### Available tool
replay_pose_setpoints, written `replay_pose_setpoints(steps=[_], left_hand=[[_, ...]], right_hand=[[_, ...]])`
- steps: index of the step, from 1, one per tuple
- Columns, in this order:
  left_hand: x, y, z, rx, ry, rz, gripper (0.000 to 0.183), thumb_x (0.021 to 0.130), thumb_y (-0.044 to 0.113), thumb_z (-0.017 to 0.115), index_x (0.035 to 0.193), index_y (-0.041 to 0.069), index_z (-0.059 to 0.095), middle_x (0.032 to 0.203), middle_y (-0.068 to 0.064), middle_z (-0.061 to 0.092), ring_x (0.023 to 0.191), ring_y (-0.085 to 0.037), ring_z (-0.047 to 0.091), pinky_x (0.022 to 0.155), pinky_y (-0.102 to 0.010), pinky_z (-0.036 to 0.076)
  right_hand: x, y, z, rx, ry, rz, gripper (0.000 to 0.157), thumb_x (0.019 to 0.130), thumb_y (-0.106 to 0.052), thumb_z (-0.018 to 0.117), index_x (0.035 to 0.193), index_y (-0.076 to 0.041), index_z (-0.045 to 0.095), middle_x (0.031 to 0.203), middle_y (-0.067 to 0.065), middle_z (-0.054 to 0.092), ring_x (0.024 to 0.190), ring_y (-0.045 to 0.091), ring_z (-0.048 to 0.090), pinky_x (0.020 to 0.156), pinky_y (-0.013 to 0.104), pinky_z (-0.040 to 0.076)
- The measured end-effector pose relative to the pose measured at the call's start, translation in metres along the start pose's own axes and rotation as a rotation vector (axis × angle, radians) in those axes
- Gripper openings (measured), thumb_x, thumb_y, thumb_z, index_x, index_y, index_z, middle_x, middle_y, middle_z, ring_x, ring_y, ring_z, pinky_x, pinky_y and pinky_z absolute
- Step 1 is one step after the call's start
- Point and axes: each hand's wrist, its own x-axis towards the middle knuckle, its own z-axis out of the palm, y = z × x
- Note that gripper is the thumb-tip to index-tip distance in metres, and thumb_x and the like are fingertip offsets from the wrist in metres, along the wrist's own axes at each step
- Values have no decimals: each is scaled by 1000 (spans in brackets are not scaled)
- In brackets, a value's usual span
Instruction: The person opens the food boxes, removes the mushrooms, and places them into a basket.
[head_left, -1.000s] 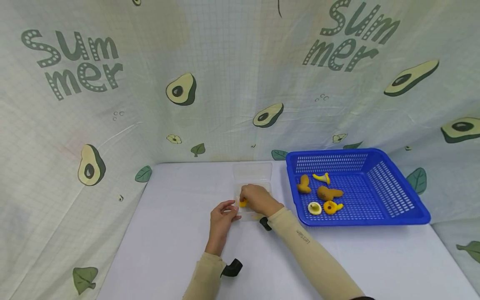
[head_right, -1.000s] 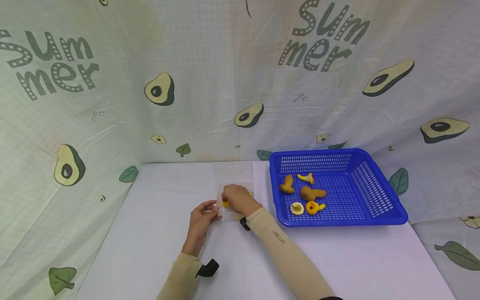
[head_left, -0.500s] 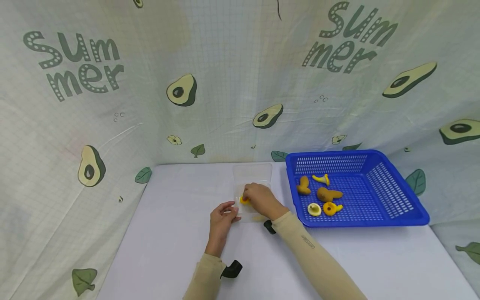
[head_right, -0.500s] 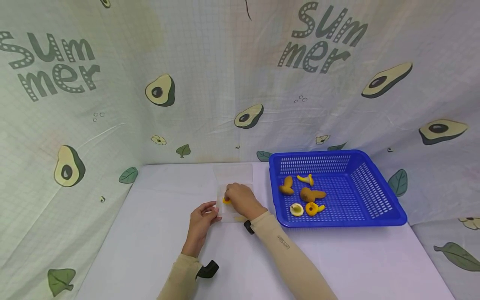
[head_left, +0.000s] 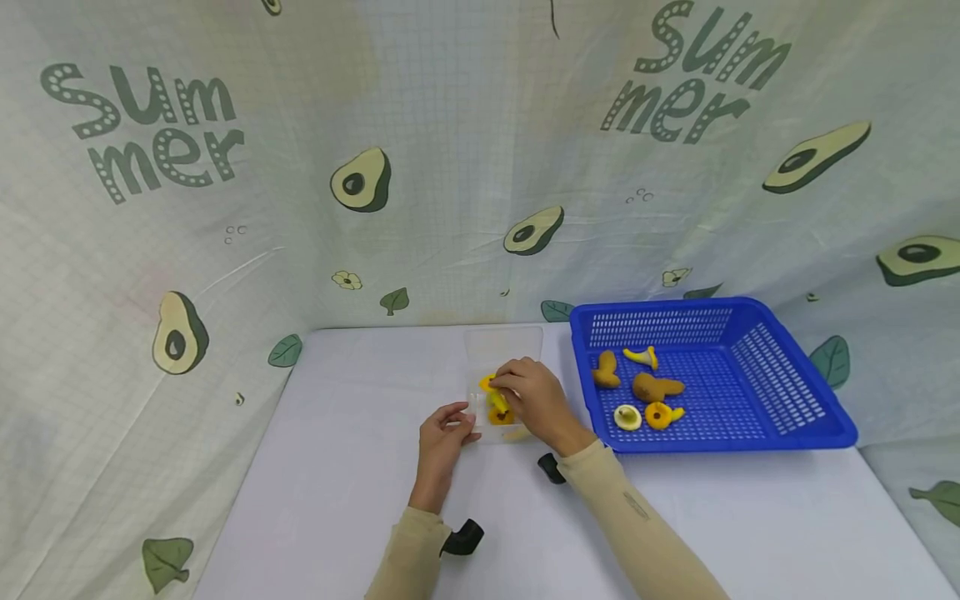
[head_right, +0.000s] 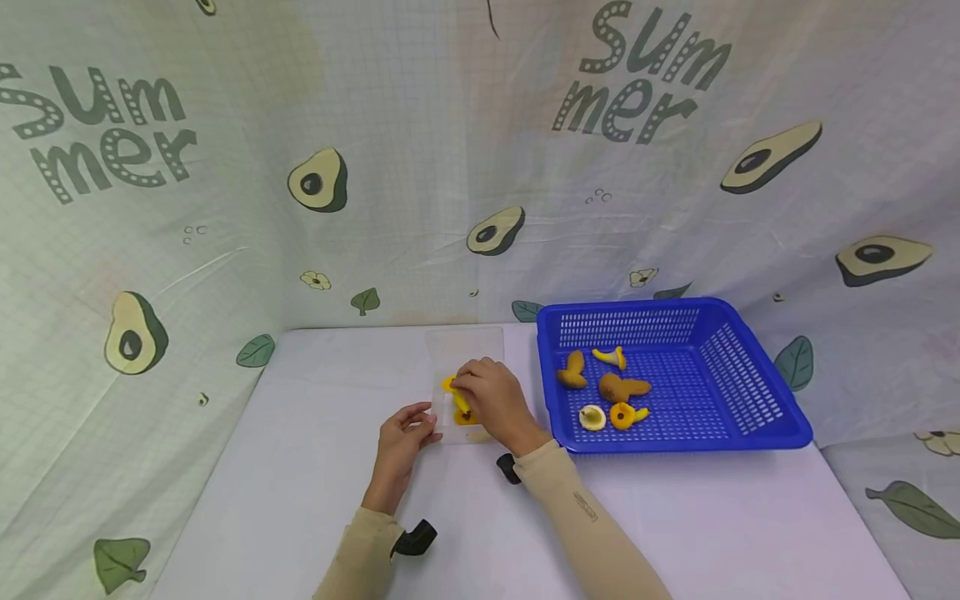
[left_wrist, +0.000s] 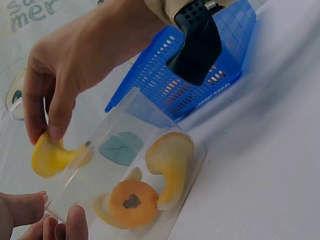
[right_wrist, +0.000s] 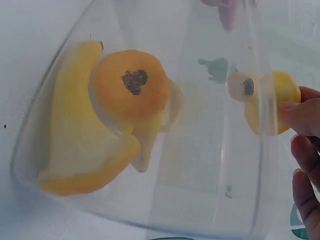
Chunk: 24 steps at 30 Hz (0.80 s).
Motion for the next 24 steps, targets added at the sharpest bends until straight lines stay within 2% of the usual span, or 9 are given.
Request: replay_pose_setpoints(steps=[4,11,17,24], left_hand=[[1,-1,0,12,2,-1,37,97,-5,71,131,-17,61,96,-7,59,75,-13,62,70,-25,66],[1,0,1,32,18,-25,37,97,-5,71,131,-15,62,96,-7,59,78,-15,61,71,-25,66],[1,1,2,40,29,-37,37,98,-4,71,132,-14,62,98,-8,59,77,-15,59,73,-27,67],[3,1,2,49,35,-37,37,97,-5,72,132,-13,62,101,-8,59,80,-16,59,74,-30,67]], right_hand=[[-5,-3,-8,17,83,-11,16,83,2,88,97,-6,84,98,3,75,90,22,66,78,35,59],[-15,-4,-26,6,189,-2,18,83,4,87,98,-4,83,101,6,74,95,24,68,86,40,61],[-24,-1,-41,-6,301,32,20,79,8,88,95,-3,83,97,7,75,92,27,69,82,44,59],[-37,7,-59,-17,361,84,22,78,12,87,96,0,82,99,11,75,93,30,69,83,41,53]])
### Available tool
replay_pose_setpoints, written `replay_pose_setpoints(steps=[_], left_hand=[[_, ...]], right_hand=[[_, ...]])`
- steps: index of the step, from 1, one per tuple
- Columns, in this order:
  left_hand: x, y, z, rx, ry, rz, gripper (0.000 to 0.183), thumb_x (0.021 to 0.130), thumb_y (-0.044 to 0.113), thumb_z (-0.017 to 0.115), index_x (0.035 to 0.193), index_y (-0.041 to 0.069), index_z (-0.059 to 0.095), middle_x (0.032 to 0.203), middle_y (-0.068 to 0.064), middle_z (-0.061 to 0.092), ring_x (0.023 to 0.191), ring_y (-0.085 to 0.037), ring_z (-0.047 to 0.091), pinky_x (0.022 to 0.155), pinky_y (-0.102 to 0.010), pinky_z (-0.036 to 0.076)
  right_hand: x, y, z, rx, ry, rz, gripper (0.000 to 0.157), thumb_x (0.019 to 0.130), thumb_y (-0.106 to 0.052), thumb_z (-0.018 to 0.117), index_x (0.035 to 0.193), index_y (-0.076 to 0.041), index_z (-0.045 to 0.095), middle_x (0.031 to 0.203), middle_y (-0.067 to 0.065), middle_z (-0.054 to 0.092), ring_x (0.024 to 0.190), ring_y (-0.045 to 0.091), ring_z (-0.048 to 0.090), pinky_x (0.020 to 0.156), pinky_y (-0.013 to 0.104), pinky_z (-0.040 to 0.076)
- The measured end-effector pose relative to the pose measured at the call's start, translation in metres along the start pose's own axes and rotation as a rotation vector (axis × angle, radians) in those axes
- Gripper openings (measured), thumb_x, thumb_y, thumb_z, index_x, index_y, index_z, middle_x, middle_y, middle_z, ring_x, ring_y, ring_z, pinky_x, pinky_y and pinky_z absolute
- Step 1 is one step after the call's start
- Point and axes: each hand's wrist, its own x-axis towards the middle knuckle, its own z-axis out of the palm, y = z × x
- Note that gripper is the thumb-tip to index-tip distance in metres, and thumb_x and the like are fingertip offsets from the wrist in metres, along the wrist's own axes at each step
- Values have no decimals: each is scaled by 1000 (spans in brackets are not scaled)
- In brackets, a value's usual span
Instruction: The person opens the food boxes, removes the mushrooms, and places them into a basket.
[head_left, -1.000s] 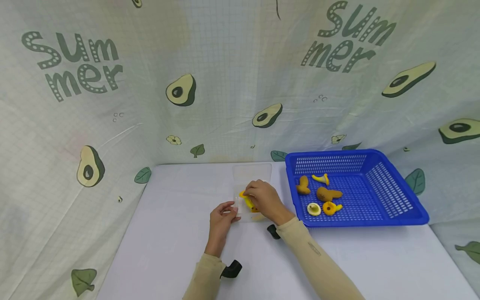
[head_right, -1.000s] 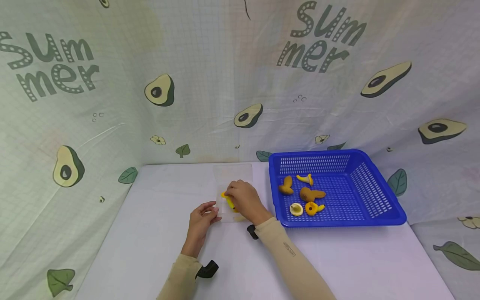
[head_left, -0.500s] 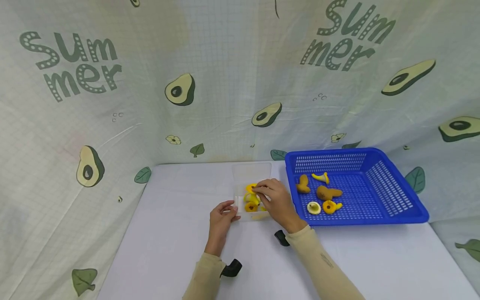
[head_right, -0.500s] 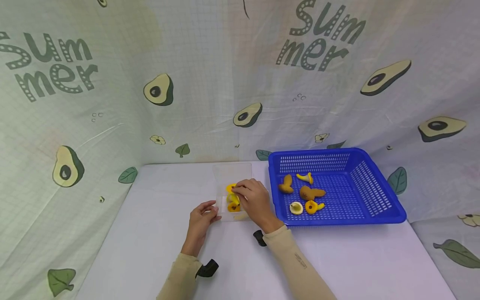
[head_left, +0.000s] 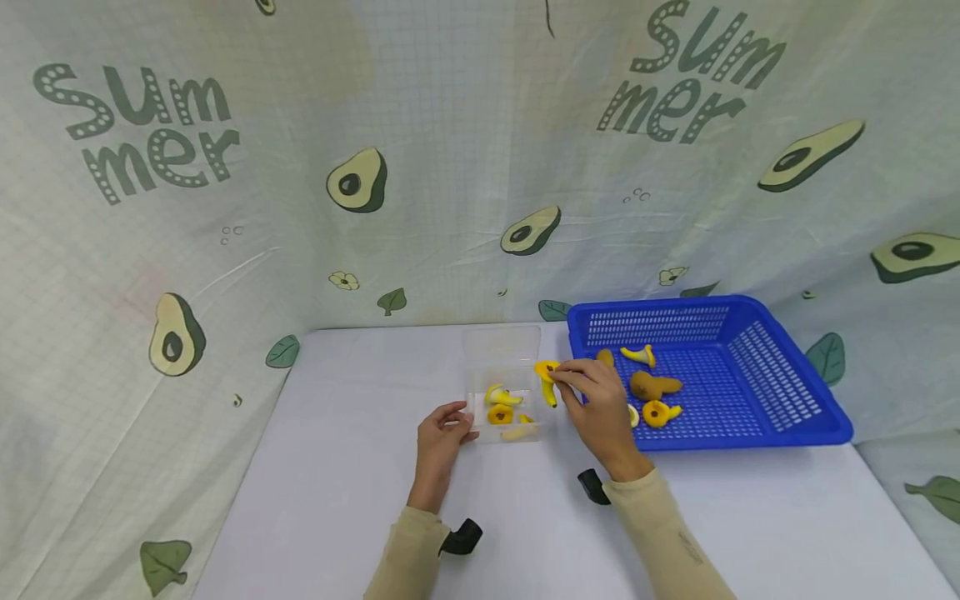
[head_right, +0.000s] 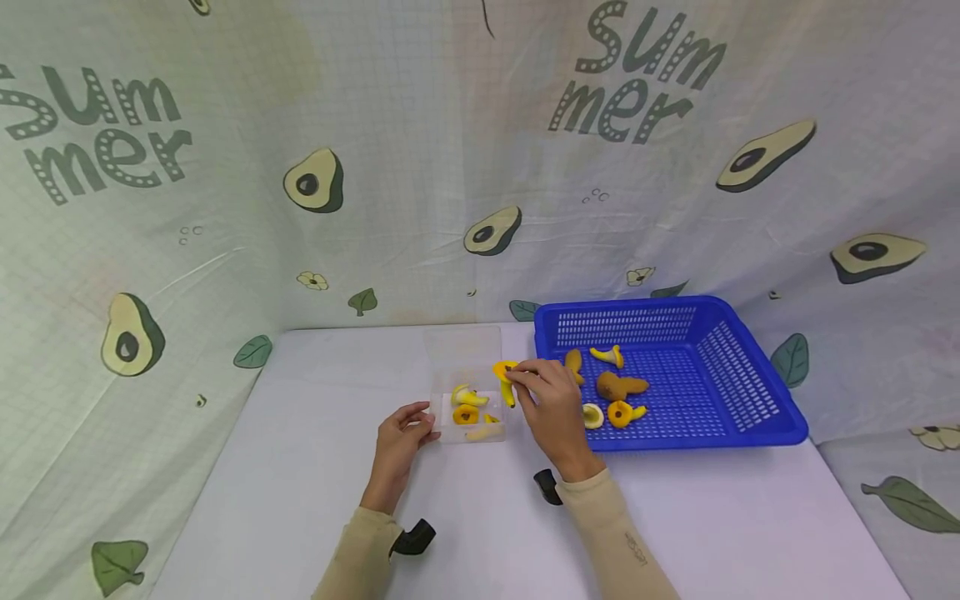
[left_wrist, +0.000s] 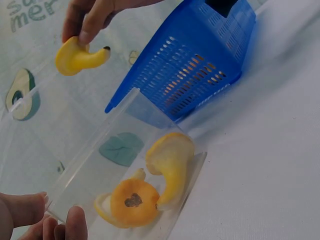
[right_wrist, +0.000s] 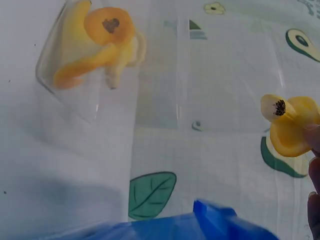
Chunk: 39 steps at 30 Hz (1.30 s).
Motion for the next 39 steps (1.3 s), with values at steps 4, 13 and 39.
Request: replay_pose_setpoints(steps=[4,13,39], left_hand=[[-1,1,0,16,5,-8,37,98,-4,71,133,-12,62,102,-9,59,82,-17,59,74,-29,67],[-2,2,0,19,2,-2,38,97,-3,72,133,-12,62,102,-9,59,81,-16,58,73,-28,67],[-1,-1,1,37,22,-19,35,99,-1,72,131,-11,64,103,-11,59,80,-16,59,75,-27,67]], right_hand=[[-3,7,-14,14,34,25,24,78,15,85,97,1,82,101,14,75,93,33,68,84,40,49],[-10,24,-39,1,89,62,25,77,20,83,96,5,81,101,18,75,97,39,67,93,37,50],[-22,49,-67,-118,-14,170,25,79,19,82,100,6,80,101,19,73,91,37,63,78,39,42]])
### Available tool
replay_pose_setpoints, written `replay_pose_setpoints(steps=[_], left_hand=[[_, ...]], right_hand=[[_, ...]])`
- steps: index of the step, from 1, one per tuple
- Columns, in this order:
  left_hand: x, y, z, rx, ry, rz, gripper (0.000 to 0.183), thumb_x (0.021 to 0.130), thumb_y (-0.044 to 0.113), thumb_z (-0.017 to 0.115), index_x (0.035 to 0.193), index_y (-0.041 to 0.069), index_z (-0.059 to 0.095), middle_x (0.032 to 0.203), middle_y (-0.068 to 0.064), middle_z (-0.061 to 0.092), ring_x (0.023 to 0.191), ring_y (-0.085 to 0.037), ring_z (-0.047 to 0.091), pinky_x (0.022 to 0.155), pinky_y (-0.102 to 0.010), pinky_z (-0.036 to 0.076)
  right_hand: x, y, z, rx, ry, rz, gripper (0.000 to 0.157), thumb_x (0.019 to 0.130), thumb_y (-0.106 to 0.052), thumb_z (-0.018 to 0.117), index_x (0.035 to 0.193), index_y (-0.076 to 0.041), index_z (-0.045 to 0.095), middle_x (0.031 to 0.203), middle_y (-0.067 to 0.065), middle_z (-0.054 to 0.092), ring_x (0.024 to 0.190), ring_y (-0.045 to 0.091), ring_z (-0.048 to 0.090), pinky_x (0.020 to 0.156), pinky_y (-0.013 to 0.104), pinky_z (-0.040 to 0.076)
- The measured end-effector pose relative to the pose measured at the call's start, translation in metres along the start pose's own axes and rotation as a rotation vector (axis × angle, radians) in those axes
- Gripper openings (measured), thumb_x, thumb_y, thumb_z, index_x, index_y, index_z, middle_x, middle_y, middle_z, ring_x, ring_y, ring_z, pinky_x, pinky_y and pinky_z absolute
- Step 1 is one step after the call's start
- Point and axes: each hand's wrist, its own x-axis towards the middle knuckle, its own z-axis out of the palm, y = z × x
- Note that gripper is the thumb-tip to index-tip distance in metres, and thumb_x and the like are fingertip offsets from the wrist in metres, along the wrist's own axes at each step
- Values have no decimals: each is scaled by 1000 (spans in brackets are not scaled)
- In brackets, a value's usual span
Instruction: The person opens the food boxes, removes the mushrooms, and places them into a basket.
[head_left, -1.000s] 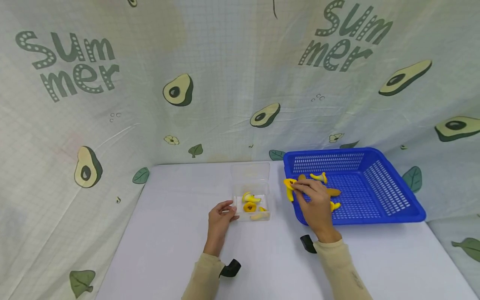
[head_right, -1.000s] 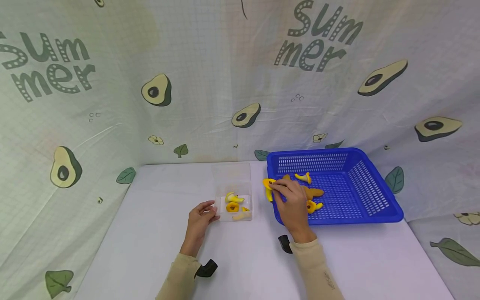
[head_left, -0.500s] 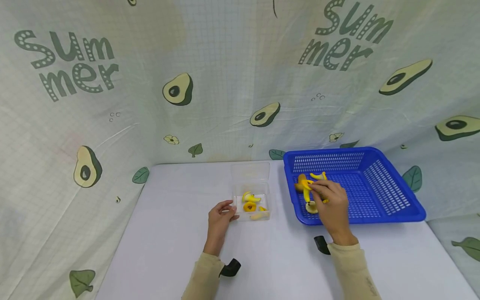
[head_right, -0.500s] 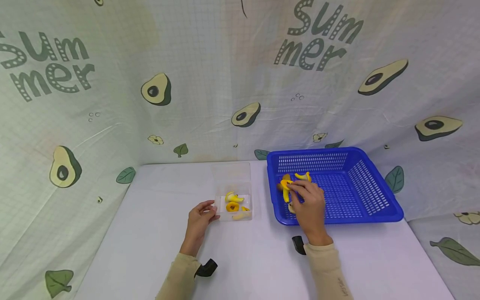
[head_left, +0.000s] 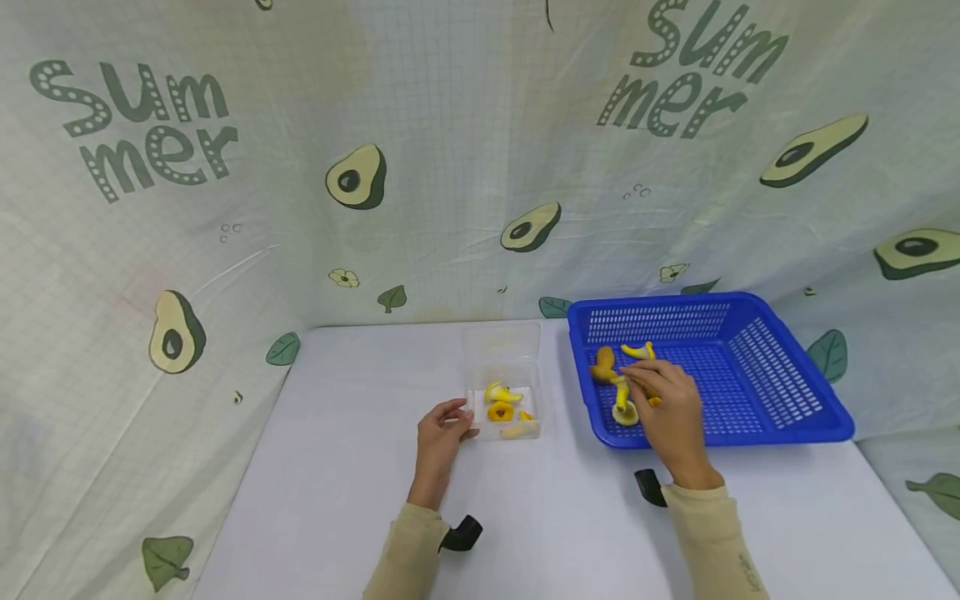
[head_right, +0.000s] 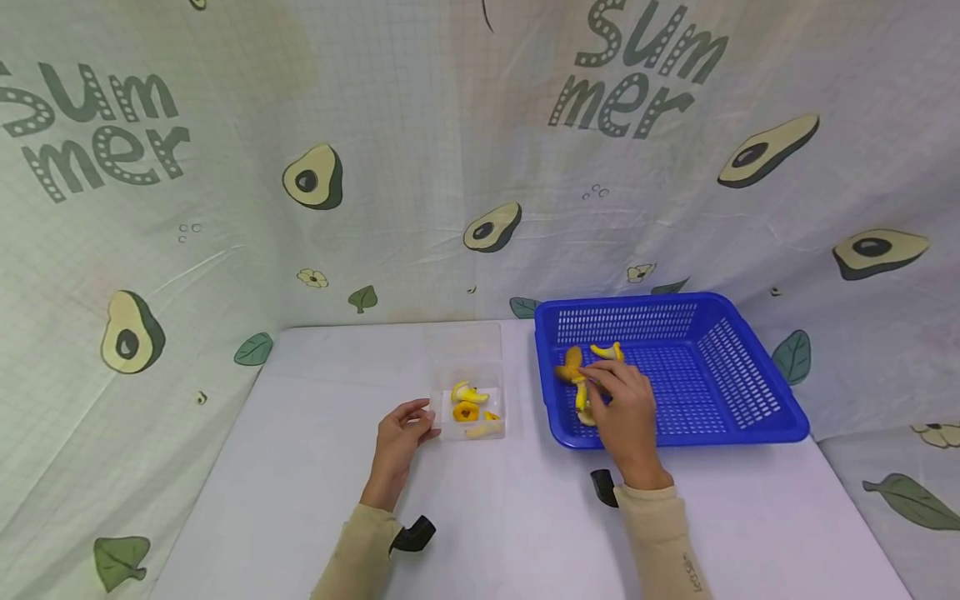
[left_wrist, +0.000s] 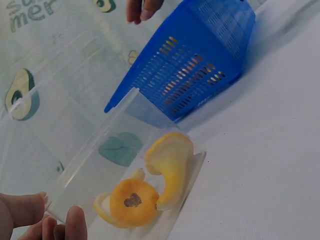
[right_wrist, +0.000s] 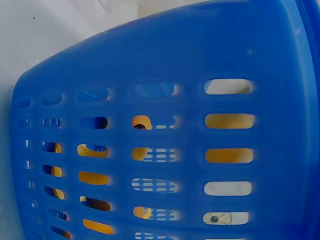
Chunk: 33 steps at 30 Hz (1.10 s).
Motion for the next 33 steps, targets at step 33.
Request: replay_pose_setpoints(steps=[33], left_hand=[[0,1,-2,-46,-32,18,37,98,-5,71,132,-14,62,100,-8,58,78,-15,58,73,-27,67]], right_hand=[[5,-69,59,82,-337,-170,26,82,4,88,105,-7,81,106,5,74,100,26,68,91,47,58]])
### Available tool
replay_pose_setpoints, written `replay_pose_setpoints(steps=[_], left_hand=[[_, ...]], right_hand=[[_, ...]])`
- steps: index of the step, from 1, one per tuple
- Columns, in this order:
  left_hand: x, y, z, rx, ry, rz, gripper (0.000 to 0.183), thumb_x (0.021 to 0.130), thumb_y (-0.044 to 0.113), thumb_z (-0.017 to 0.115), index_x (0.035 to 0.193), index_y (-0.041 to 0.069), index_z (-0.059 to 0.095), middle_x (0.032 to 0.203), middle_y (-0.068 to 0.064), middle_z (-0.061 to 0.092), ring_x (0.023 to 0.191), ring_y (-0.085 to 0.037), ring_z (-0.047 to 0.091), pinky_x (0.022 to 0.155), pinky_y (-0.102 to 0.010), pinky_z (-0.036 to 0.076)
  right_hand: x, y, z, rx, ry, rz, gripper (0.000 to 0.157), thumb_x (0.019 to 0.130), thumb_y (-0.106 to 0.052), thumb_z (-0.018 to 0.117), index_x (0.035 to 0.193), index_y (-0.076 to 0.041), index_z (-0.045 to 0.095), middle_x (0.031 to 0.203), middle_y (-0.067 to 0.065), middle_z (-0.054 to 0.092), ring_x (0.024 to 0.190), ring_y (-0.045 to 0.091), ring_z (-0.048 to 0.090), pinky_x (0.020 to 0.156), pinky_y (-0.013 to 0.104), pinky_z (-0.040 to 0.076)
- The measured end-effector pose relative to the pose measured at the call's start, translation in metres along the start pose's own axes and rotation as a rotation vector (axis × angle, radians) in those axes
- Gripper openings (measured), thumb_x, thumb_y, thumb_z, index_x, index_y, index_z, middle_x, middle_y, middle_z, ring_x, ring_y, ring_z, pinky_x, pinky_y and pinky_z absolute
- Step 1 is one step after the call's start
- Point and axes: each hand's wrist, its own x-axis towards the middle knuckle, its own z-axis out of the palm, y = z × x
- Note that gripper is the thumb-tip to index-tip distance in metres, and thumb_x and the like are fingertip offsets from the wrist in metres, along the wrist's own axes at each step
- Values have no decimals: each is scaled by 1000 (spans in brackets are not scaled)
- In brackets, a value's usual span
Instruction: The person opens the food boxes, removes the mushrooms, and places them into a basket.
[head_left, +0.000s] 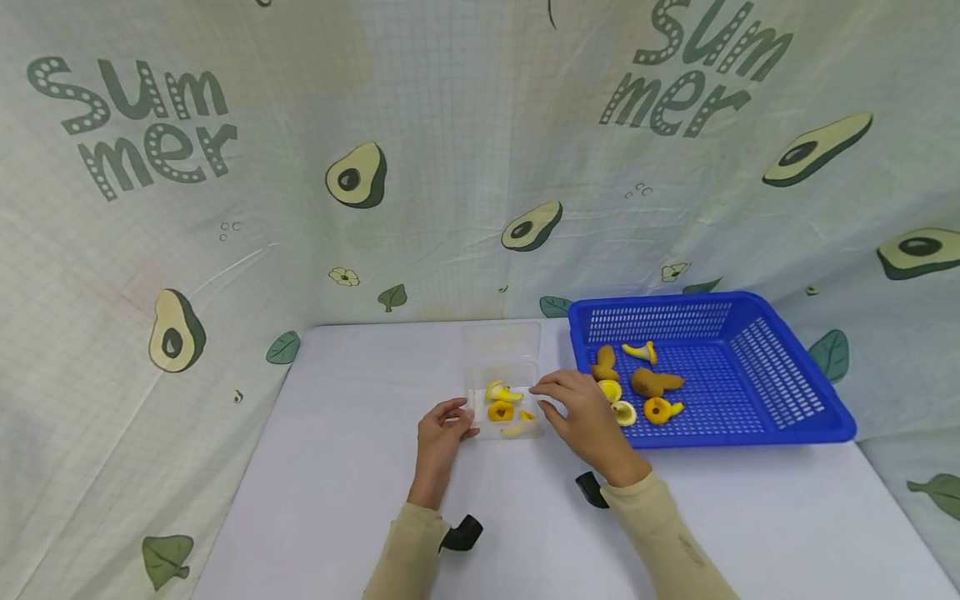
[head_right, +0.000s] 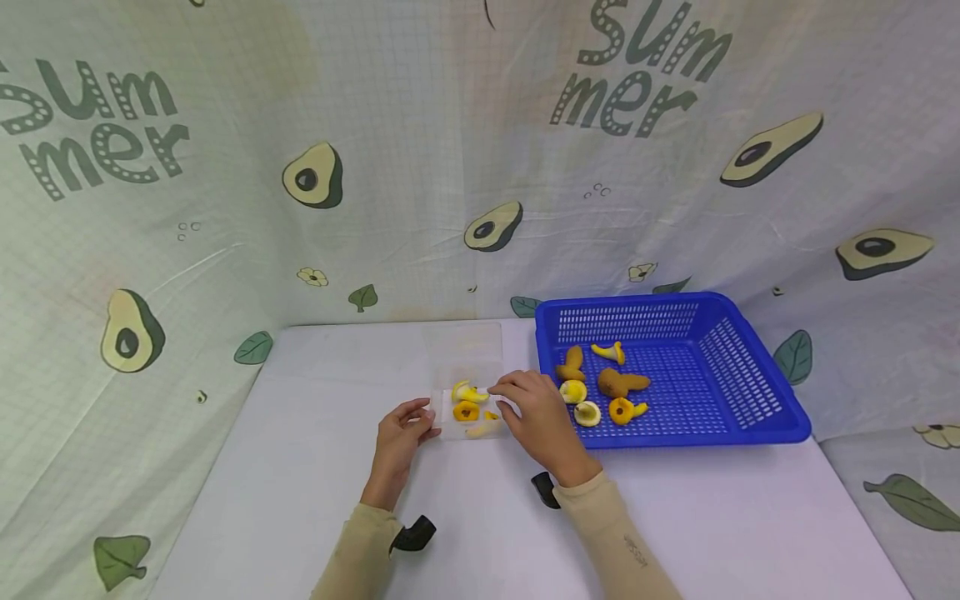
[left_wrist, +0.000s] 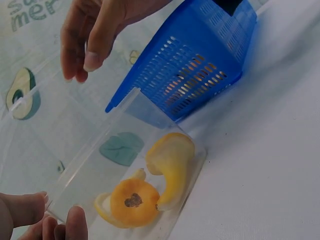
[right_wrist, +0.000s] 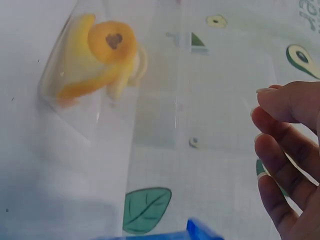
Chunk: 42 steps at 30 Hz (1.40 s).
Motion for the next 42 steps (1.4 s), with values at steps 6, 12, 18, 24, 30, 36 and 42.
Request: replay_pose_setpoints(steps=[6,12,18,24,30,36,42], left_hand=[[1,-1,0,-6,-4,0,37,98,-5,70,133,-14,61,99,-7,58,78,-15,59,73,-27,67],[0,-2,0,4,2,-10,37,98,-4,71,133,-13,62,100,-8,58,79,-15,60,73,-26,67],[-1,-1,0,-1,13,-15,36,98,-6,70,132,-14,62,99,-8,58,78,-15,59,71,-24,66],[-2,-2,0,0,8,-8,36,98,-4,71,132,-14,62,98,-8,59,78,-15,61,70,-23,65],[-1,-1,-1,-5,-2,-3,36,98,-4,71,132,-14,62,98,-7,59,77,-14,61,70,-23,65],[-1,0,-1,-7,-3,-4,36,99,-3,70,132,-14,62,98,-7,59,78,-14,61,71,-22,65],[0,-1,0,-15,-4,10,37,98,-3,71,132,-15,61,97,-7,59,78,-15,62,70,-22,65]], right_hand=[[10,-6,14,5,-63,-18,25,84,1,88,106,-9,82,107,2,74,96,22,66,89,43,58],[18,-9,27,-19,-103,-29,27,82,0,90,106,-9,82,105,2,75,96,23,67,84,41,59],[22,-11,38,-21,-158,-3,26,81,-1,91,104,-9,82,105,2,75,98,23,68,87,41,60],[25,-9,46,-35,-208,-24,26,82,-2,90,105,-10,82,105,1,75,99,22,67,90,41,59],[30,-4,51,-51,-230,-64,25,81,-1,91,103,-10,81,104,3,74,99,23,67,89,41,59],[35,-2,54,-69,-301,-57,23,81,-1,91,101,-9,82,103,3,75,98,24,67,91,42,59],[42,0,58,-89,-389,-47,20,84,-3,89,102,-9,82,104,3,75,99,25,68,93,44,59]])
